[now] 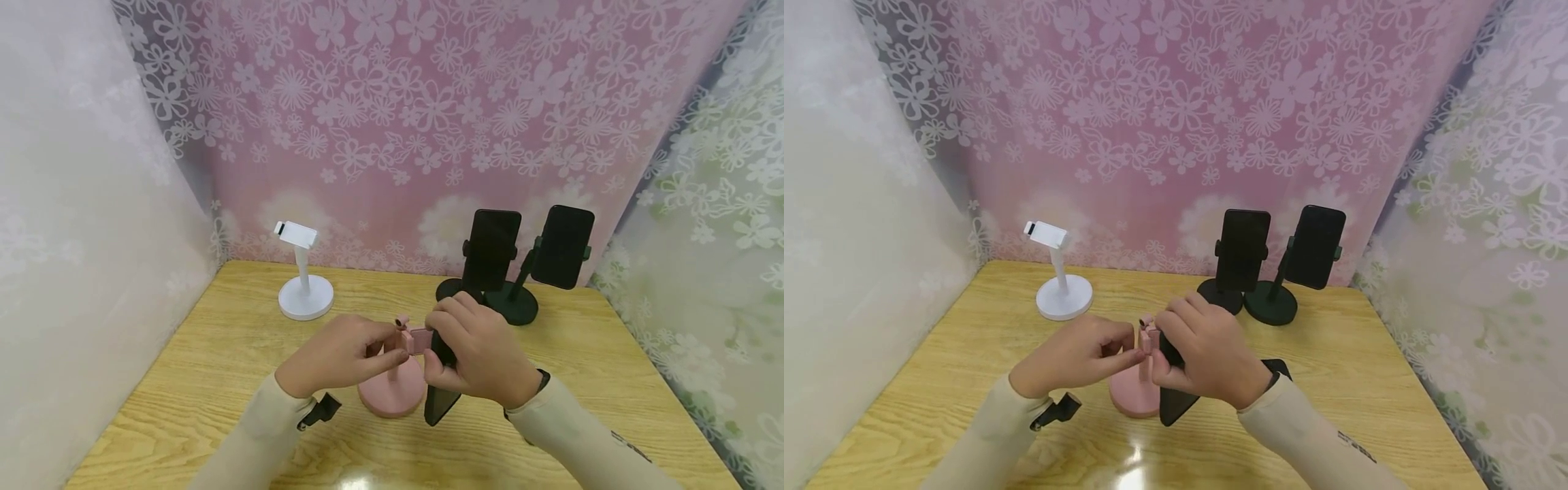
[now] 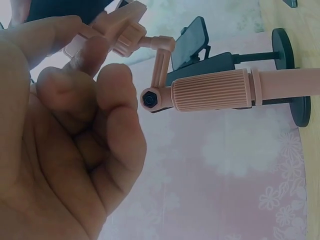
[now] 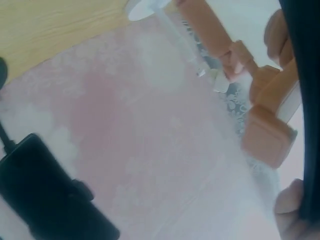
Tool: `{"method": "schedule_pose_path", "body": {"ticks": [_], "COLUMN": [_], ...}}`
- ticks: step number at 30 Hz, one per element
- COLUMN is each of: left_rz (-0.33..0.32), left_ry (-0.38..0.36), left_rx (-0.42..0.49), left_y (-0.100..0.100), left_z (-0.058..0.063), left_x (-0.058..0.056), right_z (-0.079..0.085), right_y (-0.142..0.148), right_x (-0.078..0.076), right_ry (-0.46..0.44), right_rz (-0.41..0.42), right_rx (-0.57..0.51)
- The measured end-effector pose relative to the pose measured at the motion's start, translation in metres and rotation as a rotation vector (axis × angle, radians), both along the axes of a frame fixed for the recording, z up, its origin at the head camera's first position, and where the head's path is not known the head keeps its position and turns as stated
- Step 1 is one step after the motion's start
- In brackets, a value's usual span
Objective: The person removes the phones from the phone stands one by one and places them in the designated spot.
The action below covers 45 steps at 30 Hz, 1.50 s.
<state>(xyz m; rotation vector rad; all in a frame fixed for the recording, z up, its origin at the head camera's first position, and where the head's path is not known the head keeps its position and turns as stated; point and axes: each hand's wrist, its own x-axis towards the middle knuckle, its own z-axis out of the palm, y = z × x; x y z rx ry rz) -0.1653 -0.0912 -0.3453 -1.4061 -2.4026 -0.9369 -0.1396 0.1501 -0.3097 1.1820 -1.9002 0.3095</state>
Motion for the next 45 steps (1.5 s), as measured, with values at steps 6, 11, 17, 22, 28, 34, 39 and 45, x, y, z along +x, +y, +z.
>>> {"method": "schedule_pose_path", "body": {"ticks": [6,11,17,22,28,34,39,45], "left_rz": [0.001,-0.001,0.009,0.004,0.015,0.016,0.005,-0.005], "left_ry": [-0.013,-0.044,-0.07,-0.075,-0.059,-0.05,-0.063,-0.087], "left_rx": [-0.006,-0.002,-0.005,-0.007,-0.016,-0.017,-0.018,-0.018], "left_y": [0.0,-0.001,-0.001,0.0,0.001,0.002,0.003,0.005], "left_z": [-0.001,-0.002,-0.003,-0.004,-0.004,-0.004,-0.003,-0.004], "left_x": [-0.002,-0.003,-0.002,-0.002,-0.003,-0.002,-0.003,-0.003], "right_z": [-0.012,-0.032,-0.061,-0.084,-0.105,-0.115,-0.126,-0.132], "right_y": [0.029,0.057,0.082,0.091,0.094,0.097,0.098,0.096], "right_x": [-0.001,-0.01,-0.016,-0.022,-0.026,-0.025,-0.027,-0.028], "right_ry": [0.078,0.018,-0.156,-0.251,-0.37,-0.446,-0.509,-0.586], "right_rz": [0.016,-0.115,-0.277,-0.334,-0.332,-0.39,-0.435,-0.472], "right_rx": [-0.099,-0.118,-0.049,0.01,0.064,0.087,0.136,0.173]}}
